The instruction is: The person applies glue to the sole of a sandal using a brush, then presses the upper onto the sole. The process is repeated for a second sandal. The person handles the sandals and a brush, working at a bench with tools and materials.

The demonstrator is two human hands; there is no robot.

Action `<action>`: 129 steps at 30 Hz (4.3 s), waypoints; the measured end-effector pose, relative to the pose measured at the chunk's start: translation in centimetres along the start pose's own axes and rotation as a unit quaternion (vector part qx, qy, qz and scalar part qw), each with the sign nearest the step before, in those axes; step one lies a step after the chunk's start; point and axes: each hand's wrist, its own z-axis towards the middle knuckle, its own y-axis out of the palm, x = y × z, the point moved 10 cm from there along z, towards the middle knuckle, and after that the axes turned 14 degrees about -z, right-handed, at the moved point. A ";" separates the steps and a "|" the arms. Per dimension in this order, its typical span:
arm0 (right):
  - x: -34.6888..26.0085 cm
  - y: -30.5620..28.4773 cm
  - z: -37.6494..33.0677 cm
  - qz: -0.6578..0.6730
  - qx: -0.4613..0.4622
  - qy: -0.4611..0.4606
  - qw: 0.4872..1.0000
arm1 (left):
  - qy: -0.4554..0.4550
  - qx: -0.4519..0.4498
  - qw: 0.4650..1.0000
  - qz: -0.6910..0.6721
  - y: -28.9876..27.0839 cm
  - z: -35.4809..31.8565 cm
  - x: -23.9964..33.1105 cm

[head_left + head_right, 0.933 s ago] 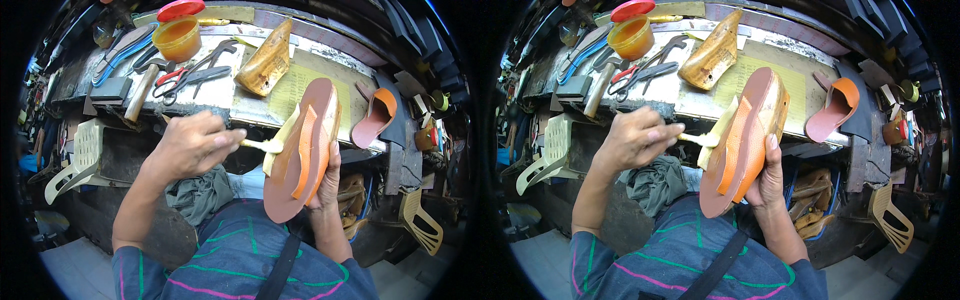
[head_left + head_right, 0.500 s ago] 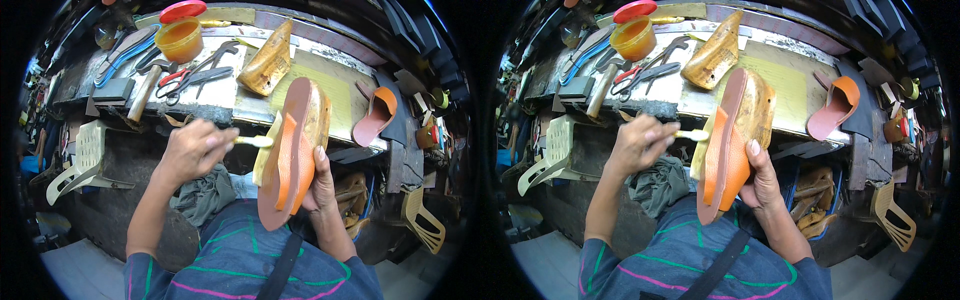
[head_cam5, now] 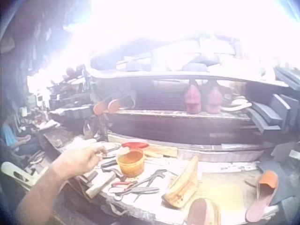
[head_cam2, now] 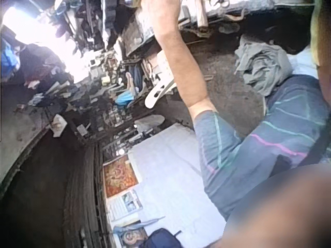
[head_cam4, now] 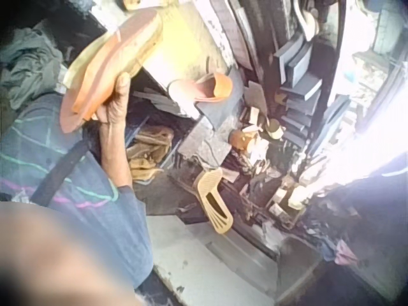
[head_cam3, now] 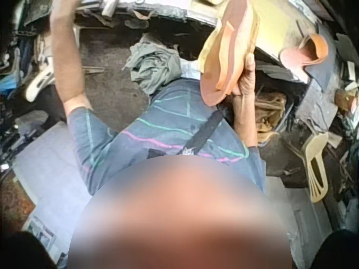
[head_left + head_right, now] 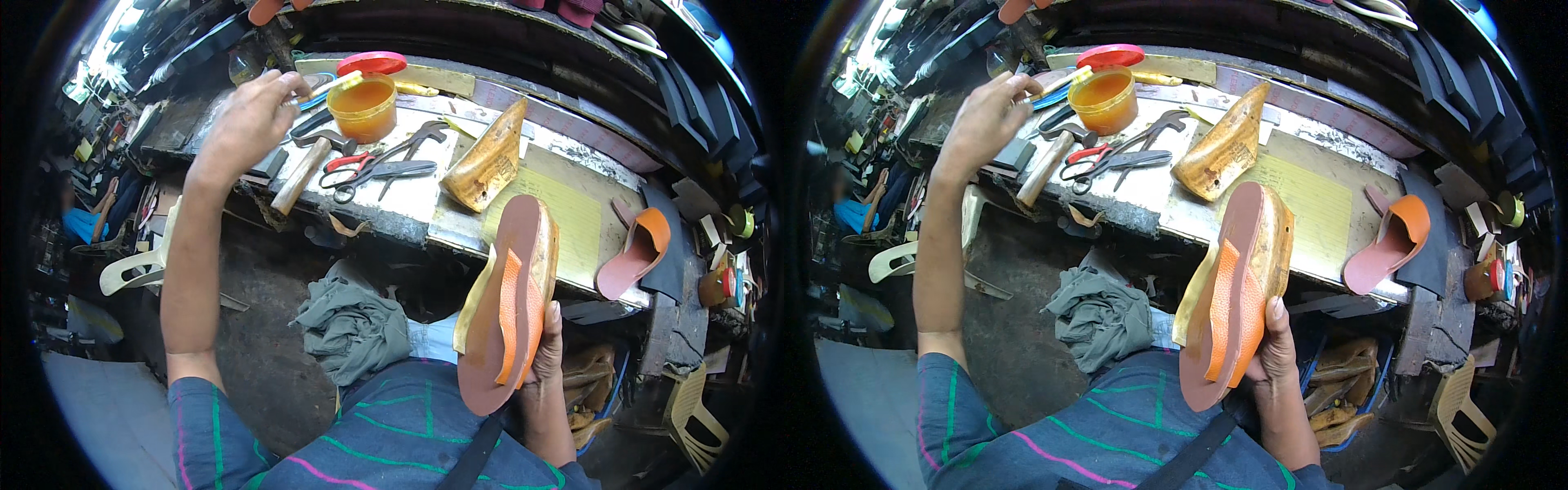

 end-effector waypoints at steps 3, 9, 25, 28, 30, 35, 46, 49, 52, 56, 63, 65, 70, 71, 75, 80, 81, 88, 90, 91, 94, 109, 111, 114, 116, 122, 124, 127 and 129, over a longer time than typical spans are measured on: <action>0.0 -0.3 -0.1 0.003 0.002 0.001 1.000 | 0.015 -0.031 0.992 0.124 1.3 1.5 -0.8; -0.4 -0.3 -1.1 0.010 0.007 -0.009 1.000 | 0.014 -0.078 0.975 0.208 7.1 5.2 -1.3; -1.1 0.2 -0.8 0.015 -0.019 -0.018 1.000 | -0.043 -0.073 0.985 0.153 6.2 0.4 -4.2; -1.0 0.3 -0.8 0.011 -0.020 -0.017 1.000 | -0.037 -0.055 0.986 0.155 5.7 -0.4 -4.3; -1.0 0.4 -0.7 0.010 -0.021 -0.019 1.000 | -0.012 -0.032 0.991 0.132 5.3 -0.8 -3.9; -1.3 0.7 -0.8 0.012 -0.018 -0.028 0.999 | 0.016 -0.010 0.995 0.094 4.8 -1.1 -2.6; -1.7 1.5 -0.9 0.025 -0.042 -0.050 0.998 | -0.022 -0.006 0.994 -0.110 3.0 0.2 -2.7; -1.5 1.0 -0.9 0.041 -0.018 -0.037 0.998 | -0.078 -0.144 0.979 -0.123 5.4 -0.9 -1.6; -1.5 0.2 -1.0 0.064 -0.004 -0.022 0.998 | -0.019 -0.193 0.896 -0.399 4.6 -4.6 5.2; -1.6 -0.6 -0.7 0.022 0.014 -0.016 1.000 | 0.168 -0.158 0.862 -0.451 5.5 -9.6 15.3; -1.2 -0.9 -1.2 -0.038 0.055 -0.009 0.998 | 0.153 -0.066 0.921 -0.353 8.4 -9.9 17.1; -1.4 -0.5 -1.5 0.003 0.036 -0.030 0.999 | 0.153 -0.050 0.924 -0.346 8.8 -9.3 16.6; -0.9 -0.4 -1.6 -0.042 0.003 -0.016 0.999 | 0.142 -0.043 0.947 -0.285 9.4 -8.1 15.7; -0.7 -0.2 -1.7 -0.021 -0.007 -0.016 1.000 | 0.133 -0.049 0.955 -0.261 9.5 -7.9 15.5; -0.4 -0.6 -1.7 0.005 0.020 -0.016 1.000 | 0.027 -0.049 0.935 -0.350 9.0 -7.3 13.4; 0.0 -0.9 -0.6 -0.021 0.039 0.010 0.999 | 0.150 -0.032 0.925 -0.348 8.2 -8.3 16.2; -0.2 -0.6 -0.4 -0.009 0.025 0.003 1.000 | 0.158 -0.044 0.918 -0.362 8.8 -8.4 16.5; -2.8 -0.3 -0.4 0.007 0.039 -0.074 0.996 | 0.176 -0.096 0.886 -0.417 9.9 -10.5 17.0; -3.2 -0.4 -0.3 -0.001 0.045 -0.086 0.995 | 0.164 -0.111 0.883 -0.426 10.4 -11.2 17.0; -3.4 -0.2 -0.3 -0.001 0.029 -0.095 0.995 | 0.165 -0.110 0.878 -0.435 10.4 -11.6 17.1; -3.4 -1.0 -0.1 -0.054 0.017 -0.087 0.995 | 0.163 -0.137 0.872 -0.441 10.9 -12.7 17.4; 0.5 0.6 0.1 0.119 -0.081 -0.013 0.990 | 0.136 0.009 0.957 -0.256 9.9 -10.7 19.5; 1.3 0.3 -0.2 0.057 -0.052 0.006 0.997 | 0.165 0.049 0.944 -0.282 9.8 -9.8 19.7; 0.2 -0.7 0.2 0.066 -0.022 -0.039 0.997 | 0.181 0.016 0.924 -0.338 10.1 -10.1 19.7; -0.8 -1.1 0.5 0.063 -0.027 -0.077 0.995 | 0.179 -0.027 0.915 -0.361 10.2 -11.3 19.6; -2.6 -2.7 1.2 0.068 -0.019 -0.093 0.993 | 0.156 -0.201 0.726 -0.639 12.0 -17.3 19.5; -3.5 -2.0 1.1 0.124 -0.069 -0.123 0.982 | -0.060 -0.087 0.446 -0.889 14.6 -18.4 17.7; -3.8 -1.4 0.8 0.052 -0.084 -0.158 0.982 | -0.246 -0.153 0.428 -0.856 20.6 -21.3 19.3; -3.9 -0.8 0.7 -0.021 -0.072 -0.175 0.982 | -0.269 -0.211 0.373 -0.863 22.3 -22.3 22.1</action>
